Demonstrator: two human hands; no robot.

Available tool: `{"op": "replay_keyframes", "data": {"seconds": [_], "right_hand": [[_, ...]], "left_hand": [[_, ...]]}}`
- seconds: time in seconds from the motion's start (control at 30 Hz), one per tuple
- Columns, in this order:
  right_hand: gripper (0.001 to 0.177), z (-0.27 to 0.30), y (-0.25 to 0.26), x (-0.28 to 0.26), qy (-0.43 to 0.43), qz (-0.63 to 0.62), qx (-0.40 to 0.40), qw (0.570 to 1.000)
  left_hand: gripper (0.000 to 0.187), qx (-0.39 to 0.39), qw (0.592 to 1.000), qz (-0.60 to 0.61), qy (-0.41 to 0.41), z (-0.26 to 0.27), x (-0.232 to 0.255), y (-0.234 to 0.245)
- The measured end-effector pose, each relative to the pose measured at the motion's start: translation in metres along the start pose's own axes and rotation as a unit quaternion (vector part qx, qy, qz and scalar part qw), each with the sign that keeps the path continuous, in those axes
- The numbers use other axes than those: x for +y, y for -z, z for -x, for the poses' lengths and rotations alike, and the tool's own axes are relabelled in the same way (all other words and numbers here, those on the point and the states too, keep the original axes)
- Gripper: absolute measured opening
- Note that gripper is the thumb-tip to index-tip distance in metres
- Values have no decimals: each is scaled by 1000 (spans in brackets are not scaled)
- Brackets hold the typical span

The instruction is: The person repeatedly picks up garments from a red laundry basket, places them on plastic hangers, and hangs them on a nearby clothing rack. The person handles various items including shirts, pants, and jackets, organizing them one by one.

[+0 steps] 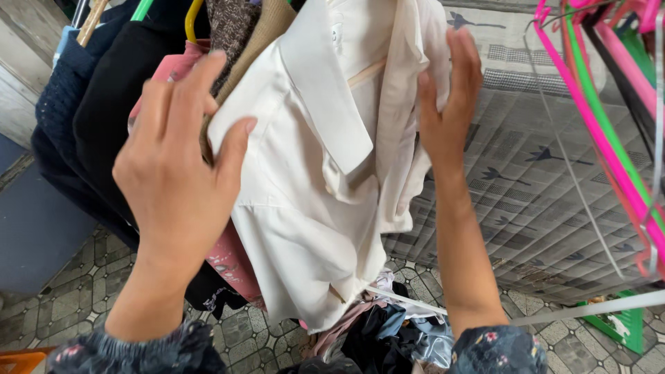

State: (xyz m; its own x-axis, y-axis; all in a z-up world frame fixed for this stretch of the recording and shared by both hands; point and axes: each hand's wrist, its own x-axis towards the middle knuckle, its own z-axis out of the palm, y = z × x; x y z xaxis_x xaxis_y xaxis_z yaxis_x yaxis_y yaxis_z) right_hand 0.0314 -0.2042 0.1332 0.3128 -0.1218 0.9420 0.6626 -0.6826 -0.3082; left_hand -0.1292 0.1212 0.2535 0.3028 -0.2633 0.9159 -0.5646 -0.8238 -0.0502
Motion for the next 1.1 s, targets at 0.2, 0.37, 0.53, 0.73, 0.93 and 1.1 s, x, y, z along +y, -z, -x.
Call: {"op": "replay_keyframes", "data": {"seconds": [0.2, 0.37, 0.53, 0.73, 0.93, 1.1], "right_hand": [[72, -12, -106, 35, 15, -251, -120, 961], [53, -26, -184, 4, -74, -250, -205, 943], [55, -40, -221, -35, -217, -291, -290, 885], [59, 66, -210, -31, -54, -316, -122, 939], [15, 184, -177, -20, -240, -177, -93, 950], [16, 200, -157, -30, -178, -102, -86, 975]], "left_hand": [[34, -12, 996, -72, -42, 11, -32, -4], [41, -58, 994, -92, -17, 14, -82, 18], [42, -89, 988, -50, 113, 25, -106, 28], [44, -63, 992, 8, 110, 69, -124, 8], [49, -50, 992, 34, 109, 89, -125, 2], [54, -25, 994, 39, 99, 85, -114, -1]]}}
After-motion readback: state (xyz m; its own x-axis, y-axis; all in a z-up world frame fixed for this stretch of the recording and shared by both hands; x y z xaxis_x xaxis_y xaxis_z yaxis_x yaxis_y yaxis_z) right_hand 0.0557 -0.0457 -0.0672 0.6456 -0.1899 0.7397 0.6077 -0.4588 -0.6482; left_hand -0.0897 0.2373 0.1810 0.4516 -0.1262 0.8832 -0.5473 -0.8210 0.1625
